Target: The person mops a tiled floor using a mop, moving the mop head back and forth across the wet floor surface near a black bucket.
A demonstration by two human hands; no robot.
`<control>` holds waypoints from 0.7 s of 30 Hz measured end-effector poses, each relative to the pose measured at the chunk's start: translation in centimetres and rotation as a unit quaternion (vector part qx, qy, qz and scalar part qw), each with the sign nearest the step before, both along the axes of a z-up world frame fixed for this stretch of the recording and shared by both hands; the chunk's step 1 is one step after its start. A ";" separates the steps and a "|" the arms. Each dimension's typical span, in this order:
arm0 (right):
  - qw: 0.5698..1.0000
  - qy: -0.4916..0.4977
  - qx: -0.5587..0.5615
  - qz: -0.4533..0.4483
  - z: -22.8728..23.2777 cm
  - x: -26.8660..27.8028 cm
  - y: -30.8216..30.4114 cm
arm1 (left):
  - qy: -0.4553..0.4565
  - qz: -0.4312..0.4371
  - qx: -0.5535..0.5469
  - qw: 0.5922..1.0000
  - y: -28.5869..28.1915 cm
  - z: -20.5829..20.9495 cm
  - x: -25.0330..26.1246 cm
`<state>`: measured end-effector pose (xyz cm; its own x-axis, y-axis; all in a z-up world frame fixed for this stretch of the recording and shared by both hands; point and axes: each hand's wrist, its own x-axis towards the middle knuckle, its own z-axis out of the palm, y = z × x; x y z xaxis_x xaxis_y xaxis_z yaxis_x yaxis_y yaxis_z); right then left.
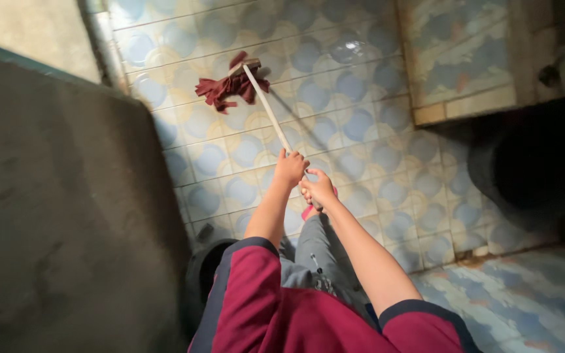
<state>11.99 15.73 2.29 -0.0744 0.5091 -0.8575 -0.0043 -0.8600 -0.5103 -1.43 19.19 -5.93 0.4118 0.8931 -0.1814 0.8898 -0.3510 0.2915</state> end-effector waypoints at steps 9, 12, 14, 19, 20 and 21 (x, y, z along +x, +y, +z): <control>0.995 -0.008 -0.008 -0.096 0.8 11.7 2.7 | -0.007 -0.077 -0.033 0.996 4.9 -0.7 13.5; 0.992 0.005 0.006 -0.129 0.8 15.7 3.5 | -0.008 -0.110 -0.044 0.993 6.4 -0.8 17.7; 0.988 0.007 0.013 -0.151 1.0 17.3 3.8 | -0.005 -0.132 -0.045 0.990 7.2 -0.6 20.2; 0.983 -0.052 0.009 -0.177 1.9 17.5 3.2 | -0.002 -0.176 -0.046 0.983 7.5 -0.6 22.6; 0.983 -0.055 0.010 -0.175 2.0 17.2 3.5 | -0.005 -0.176 -0.038 0.984 7.7 -0.7 22.5; 0.983 -0.059 0.010 -0.174 2.1 16.9 3.9 | -0.008 -0.177 -0.030 0.984 7.9 -0.6 22.3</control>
